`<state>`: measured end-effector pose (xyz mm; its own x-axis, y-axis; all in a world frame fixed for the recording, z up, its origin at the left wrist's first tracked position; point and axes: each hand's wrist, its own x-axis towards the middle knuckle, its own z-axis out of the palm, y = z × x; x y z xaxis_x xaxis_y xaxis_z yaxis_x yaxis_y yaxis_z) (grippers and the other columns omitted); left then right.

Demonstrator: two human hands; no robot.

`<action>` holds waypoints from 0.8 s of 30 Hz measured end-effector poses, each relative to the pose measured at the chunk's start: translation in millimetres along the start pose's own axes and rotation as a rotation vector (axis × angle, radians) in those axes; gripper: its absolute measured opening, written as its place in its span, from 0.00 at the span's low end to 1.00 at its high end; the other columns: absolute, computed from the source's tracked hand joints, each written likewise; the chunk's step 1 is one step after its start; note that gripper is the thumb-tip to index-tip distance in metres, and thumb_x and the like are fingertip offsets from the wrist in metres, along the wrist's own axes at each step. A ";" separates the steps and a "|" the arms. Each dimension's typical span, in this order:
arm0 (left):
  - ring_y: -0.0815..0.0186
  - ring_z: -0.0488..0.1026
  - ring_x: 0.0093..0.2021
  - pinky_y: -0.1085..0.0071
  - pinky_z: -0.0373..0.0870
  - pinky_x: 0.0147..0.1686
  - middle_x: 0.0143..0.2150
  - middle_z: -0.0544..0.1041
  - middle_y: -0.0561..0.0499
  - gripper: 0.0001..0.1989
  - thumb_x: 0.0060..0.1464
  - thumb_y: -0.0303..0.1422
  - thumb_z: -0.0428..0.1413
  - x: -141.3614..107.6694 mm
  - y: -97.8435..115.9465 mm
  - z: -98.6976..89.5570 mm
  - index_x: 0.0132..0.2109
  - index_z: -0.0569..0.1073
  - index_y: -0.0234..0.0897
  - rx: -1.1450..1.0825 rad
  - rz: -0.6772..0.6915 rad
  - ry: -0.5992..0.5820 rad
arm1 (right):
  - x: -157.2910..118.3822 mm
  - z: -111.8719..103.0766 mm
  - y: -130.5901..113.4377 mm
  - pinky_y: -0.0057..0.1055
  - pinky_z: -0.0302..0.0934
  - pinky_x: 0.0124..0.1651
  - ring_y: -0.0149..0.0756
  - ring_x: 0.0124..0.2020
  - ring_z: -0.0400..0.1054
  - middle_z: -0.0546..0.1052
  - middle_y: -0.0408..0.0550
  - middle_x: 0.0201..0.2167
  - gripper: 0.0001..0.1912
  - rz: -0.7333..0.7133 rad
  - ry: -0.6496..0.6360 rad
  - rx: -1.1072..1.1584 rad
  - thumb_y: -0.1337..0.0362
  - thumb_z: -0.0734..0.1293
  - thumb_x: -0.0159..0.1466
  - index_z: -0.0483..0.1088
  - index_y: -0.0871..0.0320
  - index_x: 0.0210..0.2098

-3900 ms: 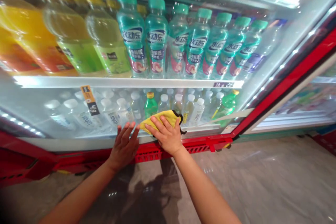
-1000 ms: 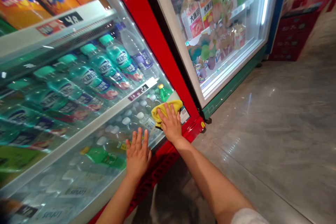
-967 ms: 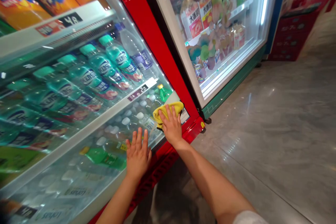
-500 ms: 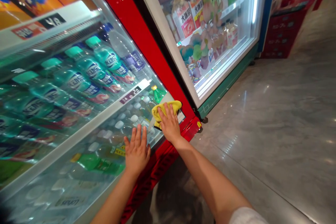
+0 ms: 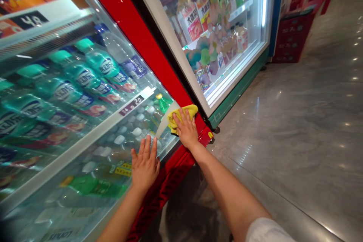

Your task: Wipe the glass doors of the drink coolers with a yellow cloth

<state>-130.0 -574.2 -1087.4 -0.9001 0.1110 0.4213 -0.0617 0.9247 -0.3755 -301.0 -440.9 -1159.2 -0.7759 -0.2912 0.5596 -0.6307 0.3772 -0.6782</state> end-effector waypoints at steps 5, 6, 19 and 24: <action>0.58 0.44 0.76 0.54 0.23 0.73 0.76 0.47 0.43 0.43 0.59 0.27 0.53 3.7 2.6 2.6 0.76 0.41 0.39 0.002 0.003 -0.005 | 9.5 0.1 -0.5 0.59 0.42 0.74 0.46 0.76 0.21 0.33 0.44 0.78 0.40 0.015 0.085 0.086 0.72 0.57 0.69 0.39 0.48 0.76; 0.58 0.44 0.76 0.54 0.24 0.73 0.76 0.48 0.43 0.43 0.58 0.27 0.53 5.6 3.7 3.0 0.76 0.41 0.38 0.004 0.009 -0.006 | 17.9 -2.6 -4.9 0.58 0.41 0.74 0.46 0.76 0.20 0.31 0.43 0.77 0.41 0.010 0.120 0.098 0.72 0.57 0.69 0.36 0.48 0.76; 0.58 0.44 0.76 0.54 0.21 0.73 0.76 0.47 0.45 0.44 0.59 0.27 0.53 12.7 6.1 8.6 0.76 0.40 0.41 -0.016 0.011 0.015 | 36.3 -11.5 -0.6 0.55 0.38 0.76 0.42 0.77 0.24 0.35 0.40 0.78 0.40 0.078 0.215 0.202 0.70 0.55 0.69 0.36 0.47 0.76; 0.60 0.43 0.76 0.57 0.22 0.74 0.76 0.48 0.46 0.44 0.60 0.27 0.53 11.8 4.9 8.7 0.76 0.40 0.41 0.008 0.025 0.023 | 49.9 -26.3 -4.3 0.49 0.42 0.76 0.41 0.77 0.35 0.45 0.47 0.76 0.38 0.019 0.287 0.244 0.72 0.55 0.67 0.45 0.51 0.75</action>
<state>-144.7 -571.5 -1091.5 -0.8913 0.1421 0.4306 -0.0433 0.9186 -0.3928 -336.7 -433.9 -1115.7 -0.7738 -0.0145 0.6333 -0.6279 0.1499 -0.7637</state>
